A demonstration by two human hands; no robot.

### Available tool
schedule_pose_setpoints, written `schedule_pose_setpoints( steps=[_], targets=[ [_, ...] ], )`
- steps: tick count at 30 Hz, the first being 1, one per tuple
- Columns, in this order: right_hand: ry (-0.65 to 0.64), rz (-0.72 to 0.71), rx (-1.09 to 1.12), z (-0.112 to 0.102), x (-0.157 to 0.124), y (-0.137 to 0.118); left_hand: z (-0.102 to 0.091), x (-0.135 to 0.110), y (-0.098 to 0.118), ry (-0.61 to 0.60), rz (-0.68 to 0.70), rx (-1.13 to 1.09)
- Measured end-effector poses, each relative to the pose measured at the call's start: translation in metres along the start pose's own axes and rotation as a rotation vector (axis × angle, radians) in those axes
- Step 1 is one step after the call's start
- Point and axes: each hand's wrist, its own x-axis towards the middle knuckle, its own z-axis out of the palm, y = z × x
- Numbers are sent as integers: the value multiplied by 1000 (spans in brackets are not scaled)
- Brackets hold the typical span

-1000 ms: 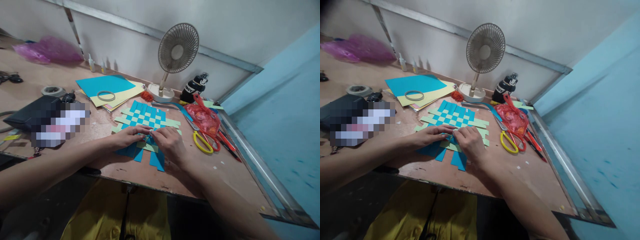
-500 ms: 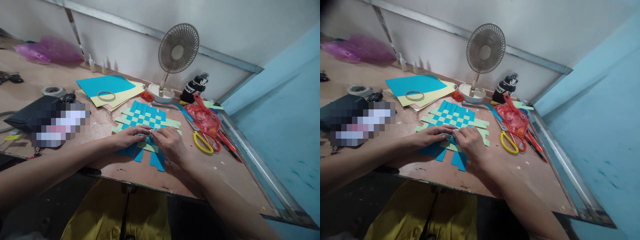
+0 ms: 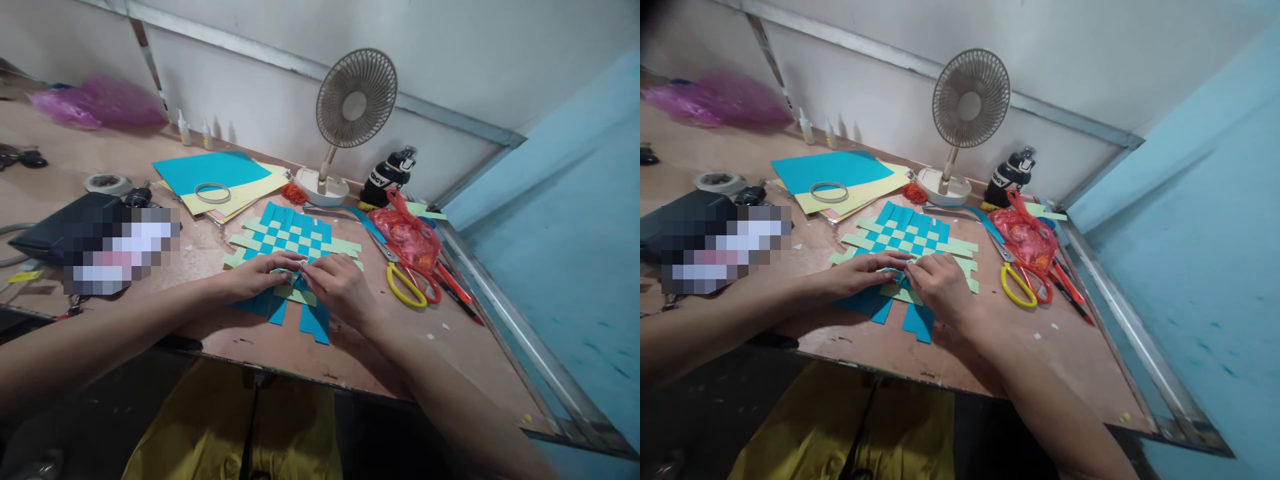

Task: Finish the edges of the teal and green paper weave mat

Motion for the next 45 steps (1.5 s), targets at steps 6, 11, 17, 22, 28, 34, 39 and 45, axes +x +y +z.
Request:
schedule_pose_setpoints(
  steps=[6,11,17,22,28,34,39,45],
  targets=[
    [7,-6,8,1,0,1,-1,0,3,-22,-19,19],
    [-31,-11,50,2,-1,5,-1,0,1,-24,-19,1],
    [-23,-12,47,3,-2,5,-1,0,0,-16,7,-3],
    [-62,8,66,3,-2,5,0,0,0,-8,10,2],
    [-32,-8,71,1,-1,5,-1,0,-1,-23,17,25],
    [-43,4,74,1,-2,4,0,-1,-2,-13,9,1],
    [-74,29,136,0,-2,5,-1,-1,-1,-23,26,13],
    [-71,21,156,-2,-1,6,0,-1,-2,-26,22,12]
  ],
)
